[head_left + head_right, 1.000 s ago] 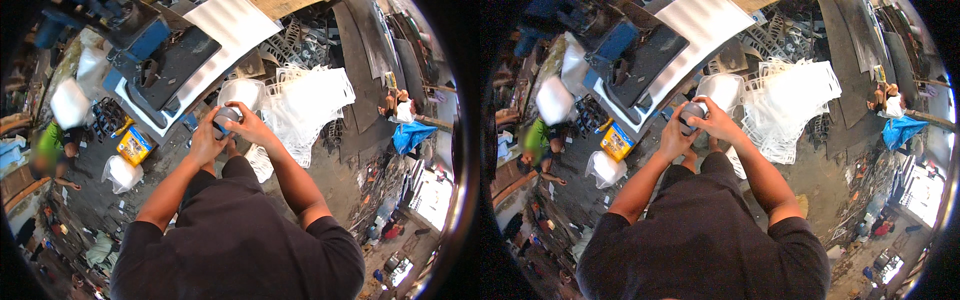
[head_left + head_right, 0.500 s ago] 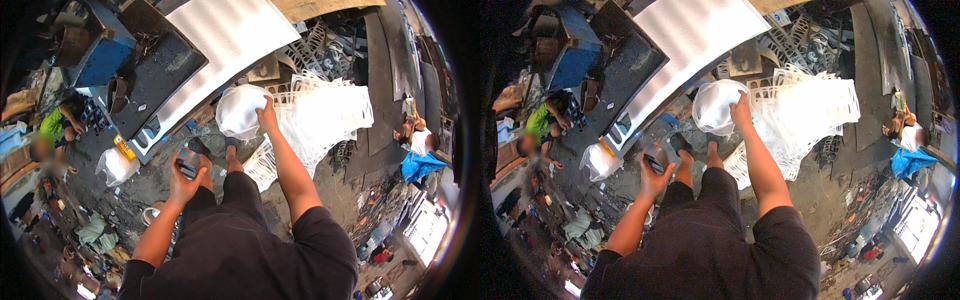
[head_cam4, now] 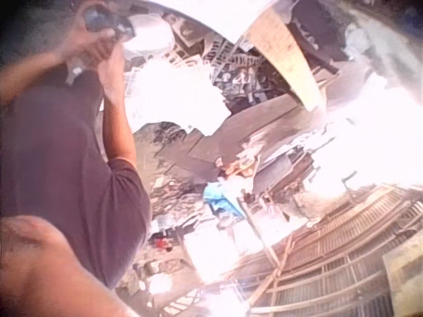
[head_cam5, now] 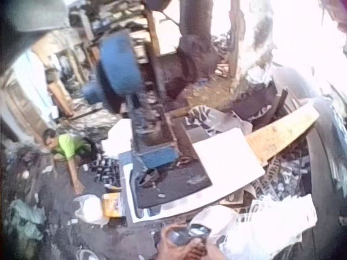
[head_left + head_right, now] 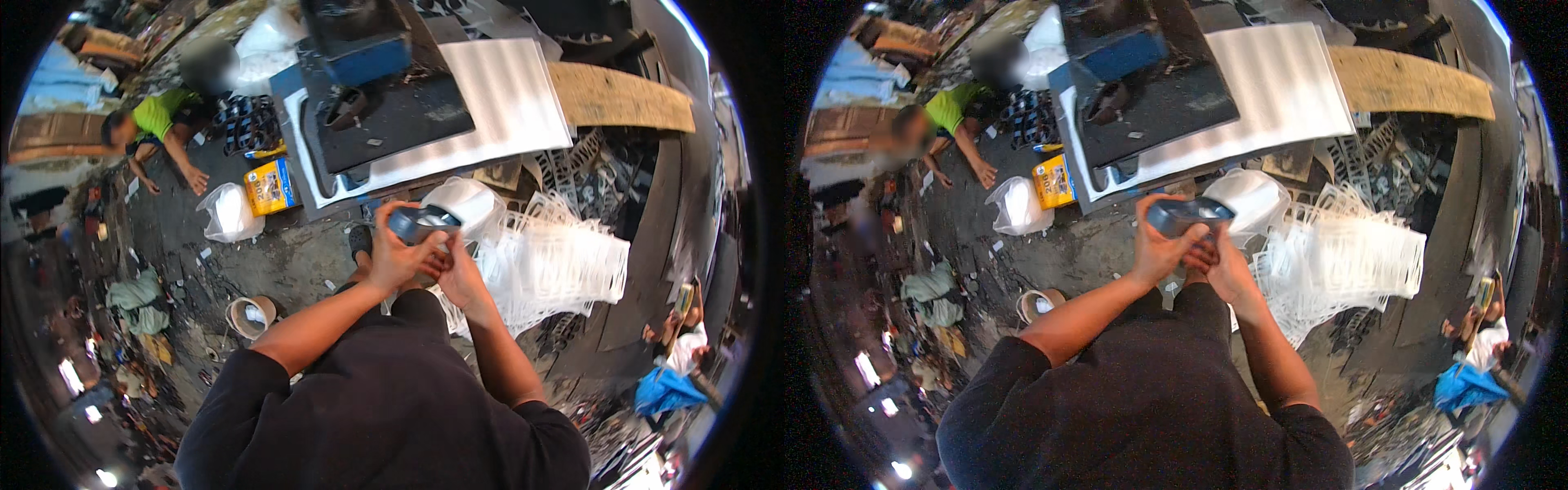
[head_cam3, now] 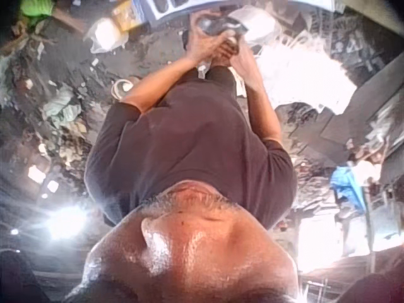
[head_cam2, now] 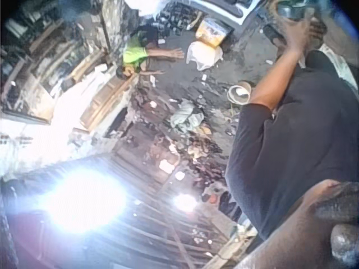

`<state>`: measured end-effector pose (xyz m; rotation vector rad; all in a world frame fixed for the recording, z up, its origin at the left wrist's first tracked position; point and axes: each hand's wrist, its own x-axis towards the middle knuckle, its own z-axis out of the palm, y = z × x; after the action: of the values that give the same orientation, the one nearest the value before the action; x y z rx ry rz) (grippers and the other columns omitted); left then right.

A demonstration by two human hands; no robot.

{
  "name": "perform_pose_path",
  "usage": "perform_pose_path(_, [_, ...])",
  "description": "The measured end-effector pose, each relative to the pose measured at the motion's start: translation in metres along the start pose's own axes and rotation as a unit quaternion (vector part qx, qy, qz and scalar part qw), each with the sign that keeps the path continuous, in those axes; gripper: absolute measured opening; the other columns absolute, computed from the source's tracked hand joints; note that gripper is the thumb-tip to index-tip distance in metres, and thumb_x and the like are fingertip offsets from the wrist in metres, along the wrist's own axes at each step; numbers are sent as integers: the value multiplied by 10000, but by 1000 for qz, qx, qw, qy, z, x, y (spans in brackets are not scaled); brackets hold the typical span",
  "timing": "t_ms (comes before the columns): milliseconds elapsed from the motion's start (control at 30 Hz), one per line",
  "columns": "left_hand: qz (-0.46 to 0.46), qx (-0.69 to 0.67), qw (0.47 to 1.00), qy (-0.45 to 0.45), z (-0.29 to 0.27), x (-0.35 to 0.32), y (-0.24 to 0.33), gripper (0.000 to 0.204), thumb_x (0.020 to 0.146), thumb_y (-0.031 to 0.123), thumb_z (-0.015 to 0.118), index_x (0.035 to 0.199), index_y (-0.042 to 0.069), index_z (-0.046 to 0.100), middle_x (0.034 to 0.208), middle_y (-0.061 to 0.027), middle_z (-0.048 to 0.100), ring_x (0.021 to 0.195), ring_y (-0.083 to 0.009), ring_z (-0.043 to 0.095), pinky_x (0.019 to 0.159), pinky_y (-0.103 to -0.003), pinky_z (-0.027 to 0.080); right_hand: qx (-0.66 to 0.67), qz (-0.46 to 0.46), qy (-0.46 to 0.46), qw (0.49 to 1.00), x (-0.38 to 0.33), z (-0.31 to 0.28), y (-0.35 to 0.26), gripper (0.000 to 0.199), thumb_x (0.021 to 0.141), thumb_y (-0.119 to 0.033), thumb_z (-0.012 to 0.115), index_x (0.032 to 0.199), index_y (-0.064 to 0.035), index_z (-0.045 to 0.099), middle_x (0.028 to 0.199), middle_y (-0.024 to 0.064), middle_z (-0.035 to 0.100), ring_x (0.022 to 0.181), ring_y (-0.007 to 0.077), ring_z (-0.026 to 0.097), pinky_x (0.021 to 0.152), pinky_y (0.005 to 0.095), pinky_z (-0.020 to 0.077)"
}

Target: The person places white foam sheets onto a hydraulic press, operates the press to cut shapes, removes the cut pieces, and stacks them. The person repeats this process multiple times, handling the sheets and cut pieces by hand.

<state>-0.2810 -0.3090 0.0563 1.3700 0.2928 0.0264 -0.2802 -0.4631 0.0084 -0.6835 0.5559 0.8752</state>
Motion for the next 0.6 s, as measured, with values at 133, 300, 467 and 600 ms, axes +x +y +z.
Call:
perform_pose_path(133, [82, 188, 975, -84, -8, -3, 28, 512, 885, 225, 717, 1291, 62, 453, 1216, -135, 552, 1079, -239, 585, 935, -368, 469, 158, -180, 60, 969, -19, 53, -38, 436, 986, -457, 524, 1320, -180, 470, 1080, 97, 632, 931, 246, 635, 814, 400, 538])
perform_pose_path(300, [75, 351, 912, 200, -56, 48, -7, 306, 915, 153, 605, 1164, -21, 564, 1039, -204, 645, 951, -374, 615, 794, -438, 493, 90, -275, 37, 957, -36, 29, -77, 348, 974, -400, 579, 1193, -129, 572, 1037, 51, 617, 889, 207, 613, 794, 367, 527])
perform_pose_path(467, [-9, 512, 848, 140, -86, 97, -49, 382, 924, 374, 543, 998, 19, 661, 913, -179, 693, 922, -414, 633, 816, -527, 482, 19, -289, 92, 953, -65, 49, -79, 346, 974, -348, 601, 1245, -136, 566, 1050, 29, 620, 880, 172, 605, 859, 354, 519])
perform_pose_path(600, [-58, 482, 867, 111, -76, 112, -38, 422, 889, 440, 589, 868, 28, 676, 910, -175, 706, 924, -373, 652, 807, -499, 498, 24, -303, 152, 941, -72, 63, -61, 363, 984, -364, 579, 1264, -134, 560, 1070, 36, 613, 885, 171, 599, 862, 357, 512])
